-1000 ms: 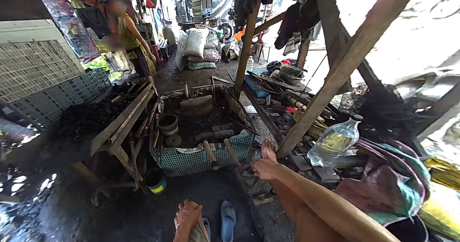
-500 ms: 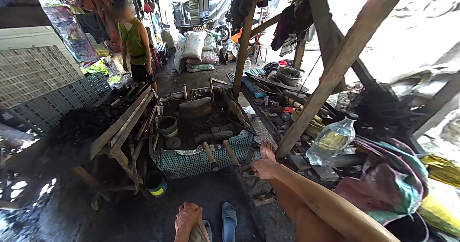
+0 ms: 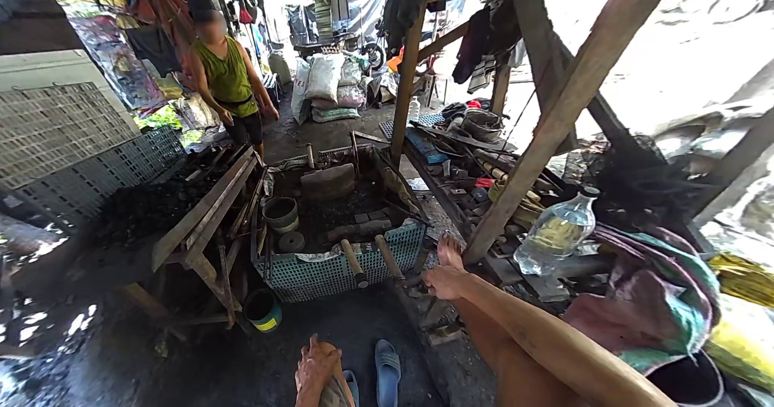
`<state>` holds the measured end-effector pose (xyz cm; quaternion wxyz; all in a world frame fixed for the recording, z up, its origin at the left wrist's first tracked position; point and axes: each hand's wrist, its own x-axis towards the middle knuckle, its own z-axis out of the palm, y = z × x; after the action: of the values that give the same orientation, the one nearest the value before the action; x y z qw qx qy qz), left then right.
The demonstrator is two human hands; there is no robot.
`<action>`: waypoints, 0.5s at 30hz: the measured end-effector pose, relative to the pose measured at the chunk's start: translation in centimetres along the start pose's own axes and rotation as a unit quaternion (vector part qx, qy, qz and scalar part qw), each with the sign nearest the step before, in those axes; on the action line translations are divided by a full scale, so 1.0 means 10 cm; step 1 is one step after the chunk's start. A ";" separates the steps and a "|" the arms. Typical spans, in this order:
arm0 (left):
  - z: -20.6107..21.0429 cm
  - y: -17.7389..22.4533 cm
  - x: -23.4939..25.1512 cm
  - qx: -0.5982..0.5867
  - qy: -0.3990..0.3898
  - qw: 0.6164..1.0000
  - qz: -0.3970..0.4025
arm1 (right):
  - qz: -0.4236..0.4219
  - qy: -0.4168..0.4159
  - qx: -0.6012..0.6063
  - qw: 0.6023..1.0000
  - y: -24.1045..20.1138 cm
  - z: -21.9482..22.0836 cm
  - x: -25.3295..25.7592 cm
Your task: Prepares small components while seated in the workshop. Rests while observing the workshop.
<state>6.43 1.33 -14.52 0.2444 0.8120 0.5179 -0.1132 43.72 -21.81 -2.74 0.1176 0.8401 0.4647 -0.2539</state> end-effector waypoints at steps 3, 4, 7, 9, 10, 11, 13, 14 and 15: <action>0.01 -0.02 0.02 -0.004 0.001 1.000 0.009 | 0.002 -0.004 0.002 1.000 0.01 0.00 0.01; 0.01 -0.02 0.01 -0.005 0.000 1.000 0.010 | 0.001 0.001 0.004 1.000 0.02 0.01 0.02; 0.00 -0.02 0.01 -0.001 -0.014 1.000 0.009 | 0.000 0.009 0.006 1.000 0.05 0.04 0.04; 0.00 -0.02 0.01 -0.001 -0.021 1.000 0.005 | -0.002 0.011 0.012 1.000 0.03 0.02 0.01; 0.00 -0.01 0.00 0.000 -0.022 1.000 0.003 | -0.002 0.011 0.012 1.000 0.02 0.01 0.00; -0.01 -0.01 0.00 0.003 -0.023 1.000 0.001 | -0.002 0.009 0.012 1.000 0.01 0.00 -0.01; 0.00 -0.01 0.00 0.006 -0.023 1.000 0.001 | 0.001 0.006 0.009 1.000 0.01 -0.01 -0.03; 0.00 0.00 0.00 0.010 -0.023 1.000 0.001 | 0.004 0.004 0.010 1.000 0.00 -0.01 -0.04; 0.00 0.00 0.00 0.012 -0.023 1.000 0.002 | 0.005 0.005 0.011 1.000 0.01 -0.02 -0.05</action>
<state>6.37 1.32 -14.47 0.2467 0.8128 0.5094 -0.1380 43.59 -22.13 -2.33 0.1074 0.8447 0.4585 -0.2544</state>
